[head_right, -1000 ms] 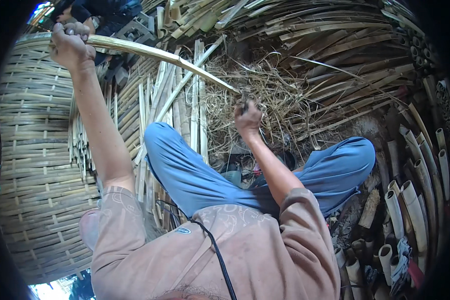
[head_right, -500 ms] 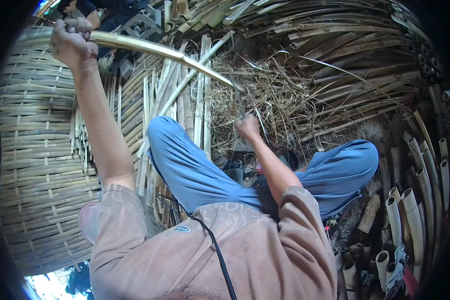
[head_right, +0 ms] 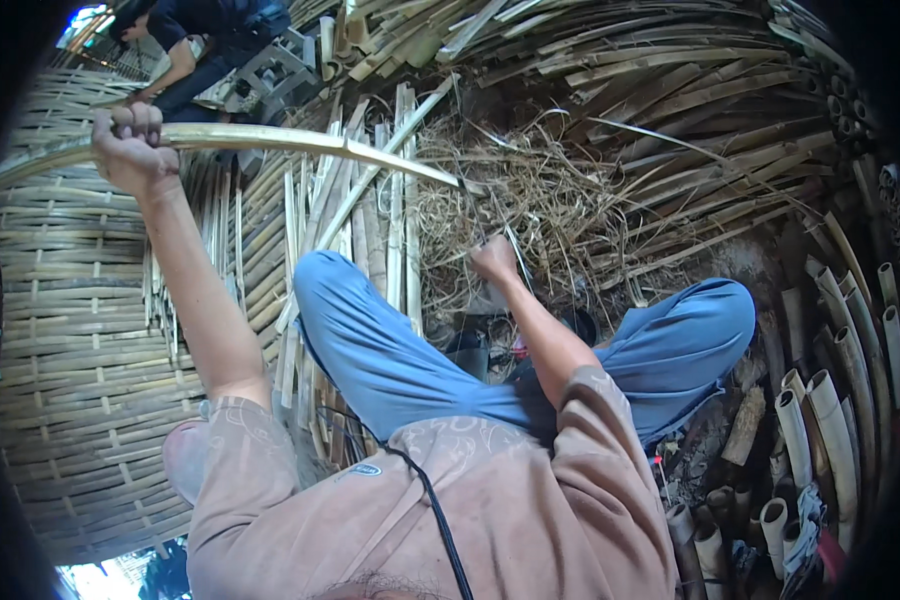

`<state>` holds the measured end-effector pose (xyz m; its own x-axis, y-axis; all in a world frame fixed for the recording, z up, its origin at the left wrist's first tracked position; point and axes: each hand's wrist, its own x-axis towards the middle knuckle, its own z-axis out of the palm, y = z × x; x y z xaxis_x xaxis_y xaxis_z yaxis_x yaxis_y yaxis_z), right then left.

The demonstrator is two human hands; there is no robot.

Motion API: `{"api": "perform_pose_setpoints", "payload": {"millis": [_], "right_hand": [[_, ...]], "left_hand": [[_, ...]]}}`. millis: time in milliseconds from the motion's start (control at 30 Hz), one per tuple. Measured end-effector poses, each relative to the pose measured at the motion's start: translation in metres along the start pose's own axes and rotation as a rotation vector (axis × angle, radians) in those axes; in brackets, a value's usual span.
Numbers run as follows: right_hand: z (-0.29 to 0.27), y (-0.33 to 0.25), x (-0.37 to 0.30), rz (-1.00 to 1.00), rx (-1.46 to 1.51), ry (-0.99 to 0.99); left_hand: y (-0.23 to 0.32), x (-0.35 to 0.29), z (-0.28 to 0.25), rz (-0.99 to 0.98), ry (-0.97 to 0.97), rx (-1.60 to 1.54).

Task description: Shaving and smoothing long bamboo strips using a knife/machete in a manufacturing setting.

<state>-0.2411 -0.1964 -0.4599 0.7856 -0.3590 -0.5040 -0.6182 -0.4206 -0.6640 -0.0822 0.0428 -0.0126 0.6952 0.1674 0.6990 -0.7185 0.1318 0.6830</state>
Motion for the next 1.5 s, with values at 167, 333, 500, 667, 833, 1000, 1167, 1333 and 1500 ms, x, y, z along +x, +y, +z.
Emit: {"api": "perform_pose_setpoints", "payload": {"millis": [167, 333, 500, 667, 833, 1000, 1167, 1333, 1500], "right_hand": [[0.006, -0.001, -0.002, -0.454, 0.524, 0.289], [-0.001, -0.012, -0.007, -0.149, -0.086, 0.134], [-0.001, -0.004, -0.006, -0.277, 0.356, 0.119], [0.009, 0.004, -0.004, -0.102, -0.020, 0.006], [0.011, 0.000, -0.005, -0.187, 0.158, 0.149], [0.000, 0.002, -0.015, -0.355, 0.270, 0.116], [-0.003, -0.008, -0.013, -0.114, 0.046, 0.012], [0.008, -0.002, -0.005, -0.485, 0.321, 0.176], [0.000, 0.024, -0.004, -0.054, 0.034, 0.090]], "left_hand": [[-0.003, 0.000, -0.009, -0.055, 0.068, -0.001], [-0.006, 0.002, -0.016, -0.027, 0.064, -0.011], [-0.007, 0.003, -0.021, -0.116, 0.054, -0.005], [-0.009, 0.004, -0.022, -0.017, -0.002, 0.047], [-0.009, 0.003, -0.026, -0.097, 0.077, -0.036], [-0.011, 0.005, -0.026, -0.052, 0.077, -0.056], [-0.010, 0.004, -0.028, -0.084, 0.088, -0.003], [-0.009, 0.002, -0.028, -0.186, 0.090, 0.017], [-0.007, 0.001, -0.029, -0.117, 0.080, 0.036]]}}
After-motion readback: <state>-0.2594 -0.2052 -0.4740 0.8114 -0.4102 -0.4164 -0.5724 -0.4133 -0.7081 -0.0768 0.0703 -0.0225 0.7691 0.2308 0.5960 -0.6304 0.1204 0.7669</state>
